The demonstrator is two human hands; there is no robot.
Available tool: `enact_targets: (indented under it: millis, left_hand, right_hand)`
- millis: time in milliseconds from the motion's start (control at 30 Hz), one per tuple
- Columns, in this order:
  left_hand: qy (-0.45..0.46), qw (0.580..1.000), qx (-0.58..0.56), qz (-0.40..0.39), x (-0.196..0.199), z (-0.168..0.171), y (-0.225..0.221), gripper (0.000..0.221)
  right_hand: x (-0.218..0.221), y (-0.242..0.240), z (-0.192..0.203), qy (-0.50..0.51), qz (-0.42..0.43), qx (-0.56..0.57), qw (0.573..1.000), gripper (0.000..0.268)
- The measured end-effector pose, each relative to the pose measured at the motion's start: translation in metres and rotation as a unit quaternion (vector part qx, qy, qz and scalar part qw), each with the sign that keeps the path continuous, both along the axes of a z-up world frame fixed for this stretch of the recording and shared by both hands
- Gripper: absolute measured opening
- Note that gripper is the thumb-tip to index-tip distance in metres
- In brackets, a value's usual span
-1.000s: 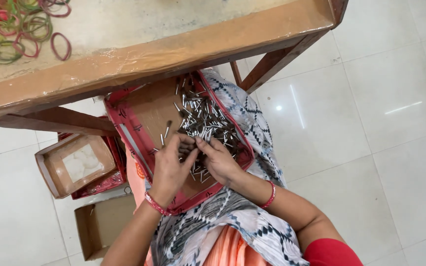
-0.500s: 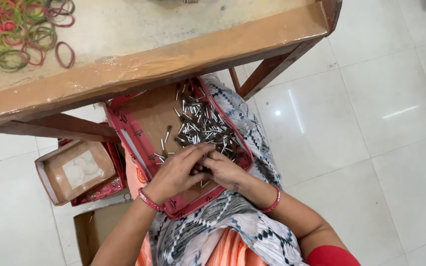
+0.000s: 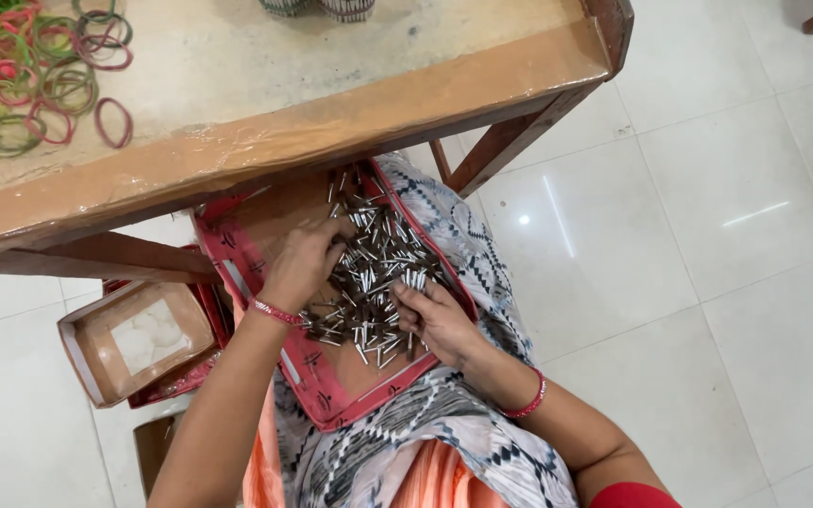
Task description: Sorting and counting small metal pins from a box and placing them into groups.
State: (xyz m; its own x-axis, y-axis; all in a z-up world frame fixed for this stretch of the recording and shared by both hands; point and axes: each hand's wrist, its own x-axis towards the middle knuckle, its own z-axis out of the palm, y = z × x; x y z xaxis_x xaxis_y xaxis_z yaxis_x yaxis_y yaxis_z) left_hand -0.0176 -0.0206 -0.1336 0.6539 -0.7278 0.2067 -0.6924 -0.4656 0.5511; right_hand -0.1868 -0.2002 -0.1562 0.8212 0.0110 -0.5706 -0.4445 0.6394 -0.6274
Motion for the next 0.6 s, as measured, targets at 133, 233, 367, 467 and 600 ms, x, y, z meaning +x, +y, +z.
enact_targets:
  millis: [133, 233, 367, 467, 600]
  left_hand:
    - [0.200, 0.972, -0.049, 0.116, -0.030, 0.004, 0.007, 0.021]
    - [0.312, 0.932, -0.115, 0.146, -0.059, 0.026, 0.002, 0.019]
    - [0.304, 0.924, -0.187, 0.135, -0.084, 0.042, -0.003, 0.019]
    - [0.305, 0.919, -0.185, 0.166, -0.087, 0.045, 0.005, 0.018]
    - [0.274, 0.930, -0.118, 0.214, -0.080, 0.064, 0.015, 0.018]
  right_hand:
    - [0.005, 0.007, -0.007, -0.046, -0.006, -0.015, 0.999, 0.021]
    - [0.019, 0.020, -0.007, -0.045, -0.021, -0.068, 0.996, 0.027]
    - [0.026, 0.027, -0.023, -0.079, -0.049, -0.044, 0.995, 0.022]
    - [0.029, 0.019, -0.022, -0.070, -0.072, -0.031, 0.994, 0.023]
    - [0.027, 0.007, -0.022, -0.070, -0.029, -0.087, 0.993, 0.028]
